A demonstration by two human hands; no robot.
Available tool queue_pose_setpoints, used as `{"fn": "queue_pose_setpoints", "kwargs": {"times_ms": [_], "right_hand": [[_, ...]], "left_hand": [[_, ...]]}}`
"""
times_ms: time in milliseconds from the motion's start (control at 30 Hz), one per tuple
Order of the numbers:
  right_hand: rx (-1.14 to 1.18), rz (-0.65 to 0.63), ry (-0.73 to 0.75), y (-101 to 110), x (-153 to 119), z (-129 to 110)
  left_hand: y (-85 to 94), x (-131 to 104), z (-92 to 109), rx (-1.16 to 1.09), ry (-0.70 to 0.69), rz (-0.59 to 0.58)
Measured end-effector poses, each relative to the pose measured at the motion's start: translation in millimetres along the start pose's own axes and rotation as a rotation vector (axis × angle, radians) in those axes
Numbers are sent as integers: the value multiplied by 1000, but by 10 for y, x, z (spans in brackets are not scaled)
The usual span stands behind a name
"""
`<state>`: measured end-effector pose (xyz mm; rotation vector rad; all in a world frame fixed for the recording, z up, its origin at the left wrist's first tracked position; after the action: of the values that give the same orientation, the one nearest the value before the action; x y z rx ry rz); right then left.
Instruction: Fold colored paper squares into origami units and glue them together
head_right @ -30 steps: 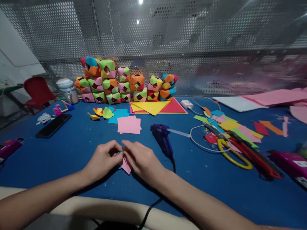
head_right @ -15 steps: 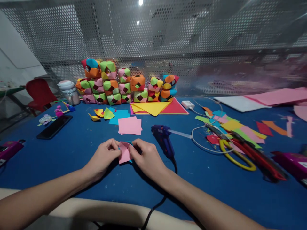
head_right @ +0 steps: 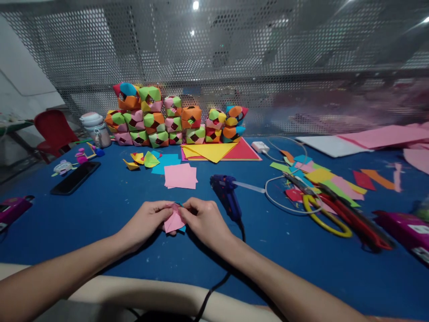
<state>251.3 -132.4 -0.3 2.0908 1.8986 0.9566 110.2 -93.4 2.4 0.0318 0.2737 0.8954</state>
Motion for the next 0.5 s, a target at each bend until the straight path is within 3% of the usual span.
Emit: {"fn": "queue_pose_setpoints", "kwargs": {"times_ms": [167,300,500], "right_hand": [[-3,3,50,8,-3,-61],[-49,11,133,18,-17,-94],[-130,26,290,23,-44,-129]], "left_hand": [[8,-43,52,88,24,28],[20,-48,50,-7,47,38],[70,-64,73,-123,138,-40]]}}
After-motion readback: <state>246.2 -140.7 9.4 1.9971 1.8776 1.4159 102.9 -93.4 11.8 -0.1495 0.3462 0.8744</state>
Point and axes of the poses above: each hand's wrist, its own x-axis towards the middle knuckle, its own y-axis out of the back of the hand, z = x × y, the point moved 3 cm from there along x, towards the middle knuckle, and after that the axes turned 4 degrees about y, right-handed, at the moved point
